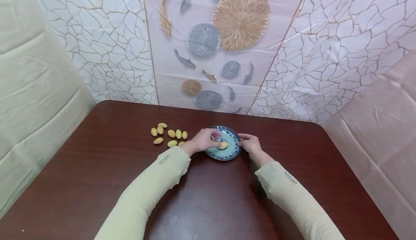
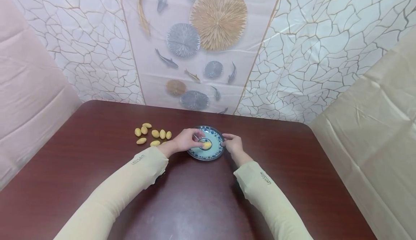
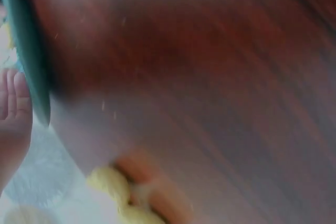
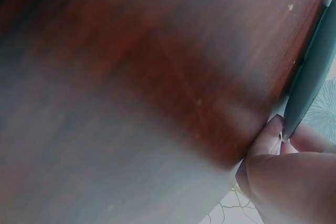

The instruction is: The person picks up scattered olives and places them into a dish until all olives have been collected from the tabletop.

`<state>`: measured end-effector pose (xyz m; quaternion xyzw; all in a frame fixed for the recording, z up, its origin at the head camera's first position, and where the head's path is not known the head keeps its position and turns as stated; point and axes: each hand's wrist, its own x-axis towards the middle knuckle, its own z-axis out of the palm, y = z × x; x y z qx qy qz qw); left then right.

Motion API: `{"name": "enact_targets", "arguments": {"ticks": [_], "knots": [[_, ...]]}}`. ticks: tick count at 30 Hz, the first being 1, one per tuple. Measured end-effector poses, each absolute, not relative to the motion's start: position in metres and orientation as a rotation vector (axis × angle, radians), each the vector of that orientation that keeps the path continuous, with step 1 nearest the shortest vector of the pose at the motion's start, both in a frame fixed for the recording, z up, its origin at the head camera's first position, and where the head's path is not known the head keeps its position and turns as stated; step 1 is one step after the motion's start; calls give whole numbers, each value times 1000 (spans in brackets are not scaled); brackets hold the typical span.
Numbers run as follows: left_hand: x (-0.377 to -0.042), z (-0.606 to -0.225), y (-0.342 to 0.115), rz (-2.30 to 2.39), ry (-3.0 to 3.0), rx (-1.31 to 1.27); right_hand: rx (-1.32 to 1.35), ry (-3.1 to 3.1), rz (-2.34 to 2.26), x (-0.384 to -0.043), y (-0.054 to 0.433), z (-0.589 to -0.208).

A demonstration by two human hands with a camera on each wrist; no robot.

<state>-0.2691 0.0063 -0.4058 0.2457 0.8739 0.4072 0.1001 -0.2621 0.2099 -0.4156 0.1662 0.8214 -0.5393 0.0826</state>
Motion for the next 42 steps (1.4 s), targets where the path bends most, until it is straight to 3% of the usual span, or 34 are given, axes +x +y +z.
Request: {"name": "enact_targets", "arguments": {"ticks": [13, 25, 42], "knots": [[-272, -376, -73, 1458, 2601, 542, 497, 2447, -1596, -264, 210, -416], [-265, -391, -162, 1504, 2649, 334, 464, 2448, -1592, -262, 212, -413], [-252, -425, -197, 1420, 2700, 257, 400, 2286, -1662, -265, 222, -413]]}}
